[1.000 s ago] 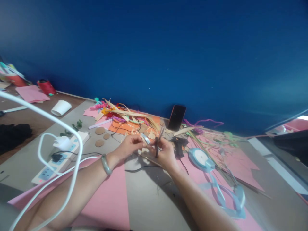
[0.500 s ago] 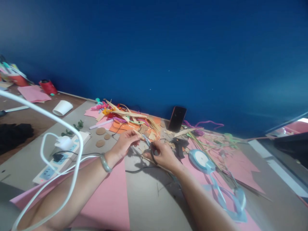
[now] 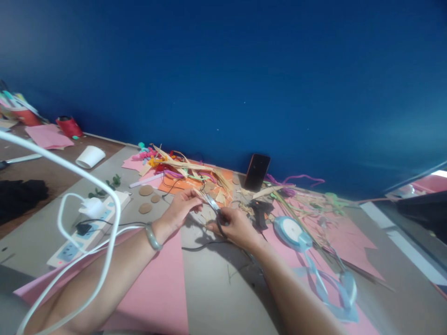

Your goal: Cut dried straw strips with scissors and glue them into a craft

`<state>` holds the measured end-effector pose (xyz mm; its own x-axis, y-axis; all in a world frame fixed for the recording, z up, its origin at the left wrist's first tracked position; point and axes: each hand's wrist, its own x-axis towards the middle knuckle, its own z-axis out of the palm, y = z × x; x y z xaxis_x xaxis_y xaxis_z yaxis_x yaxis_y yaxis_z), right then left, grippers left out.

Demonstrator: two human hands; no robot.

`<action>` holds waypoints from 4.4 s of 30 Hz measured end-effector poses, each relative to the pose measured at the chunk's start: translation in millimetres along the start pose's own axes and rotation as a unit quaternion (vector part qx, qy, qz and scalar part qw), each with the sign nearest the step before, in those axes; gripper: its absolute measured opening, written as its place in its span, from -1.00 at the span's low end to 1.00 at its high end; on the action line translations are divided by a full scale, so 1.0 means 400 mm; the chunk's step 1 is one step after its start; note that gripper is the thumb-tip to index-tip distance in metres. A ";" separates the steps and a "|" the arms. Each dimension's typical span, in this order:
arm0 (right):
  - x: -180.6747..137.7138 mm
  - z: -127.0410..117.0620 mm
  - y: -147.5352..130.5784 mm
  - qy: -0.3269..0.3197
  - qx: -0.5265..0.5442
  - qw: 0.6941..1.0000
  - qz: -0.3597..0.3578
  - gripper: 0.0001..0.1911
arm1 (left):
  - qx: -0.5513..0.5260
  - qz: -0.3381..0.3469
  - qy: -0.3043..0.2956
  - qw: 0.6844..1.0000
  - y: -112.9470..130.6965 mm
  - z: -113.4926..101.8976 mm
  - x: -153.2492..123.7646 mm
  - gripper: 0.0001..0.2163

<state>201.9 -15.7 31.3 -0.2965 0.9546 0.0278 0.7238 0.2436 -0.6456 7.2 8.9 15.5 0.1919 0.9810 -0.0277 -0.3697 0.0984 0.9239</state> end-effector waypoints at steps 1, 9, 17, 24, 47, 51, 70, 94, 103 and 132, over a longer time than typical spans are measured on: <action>0.000 0.001 0.001 -0.001 0.007 1.000 0.002 -0.57 | -0.001 0.000 -0.001 1.000 -0.002 -0.001 0.001 -0.93; 0.003 -0.001 0.001 -0.017 0.019 0.999 0.019 -0.55 | 0.013 0.012 -0.019 1.000 -0.018 -0.016 0.004 -0.88; 0.004 -0.004 0.006 -0.009 0.028 0.998 0.054 -0.52 | 0.024 0.016 -0.013 1.000 -0.012 -0.015 0.003 -0.84; 0.004 0.001 0.021 0.014 0.020 1.000 0.011 -0.59 | 0.026 0.013 -0.013 1.000 -0.011 -0.013 0.004 -0.83; -0.002 -0.001 0.010 -0.038 0.084 0.996 0.016 -0.60 | 0.153 0.069 -0.095 0.981 -0.016 -0.002 -0.013 -0.84; 0.001 0.002 0.016 -0.061 0.106 0.992 0.028 -0.59 | 0.150 0.063 -0.103 0.981 -0.017 -0.002 -0.015 -0.83; 0.004 -0.006 0.026 -0.090 0.134 0.986 0.043 -0.50 | 0.170 0.052 -0.101 0.979 -0.016 -0.003 -0.016 -0.81; 0.006 -0.021 -0.014 0.005 0.305 0.950 0.068 -0.59 | 0.111 -0.013 -0.116 0.987 0.002 0.016 -0.017 -0.84; 0.007 -0.021 -0.017 0.012 0.309 0.950 0.048 -0.61 | 0.113 -0.027 -0.118 0.986 -0.001 0.008 -0.016 -0.82; -0.001 -0.016 -0.004 -0.032 0.080 0.996 0.013 -0.66 | 0.071 0.004 -0.052 0.996 0.013 0.006 -0.021 -0.84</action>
<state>204.8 -15.3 37.0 -0.3216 0.9462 -0.0365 0.6242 0.1829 -0.7596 5.8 0.6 21.5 0.2848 0.9585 0.0135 -0.2409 0.0579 0.9688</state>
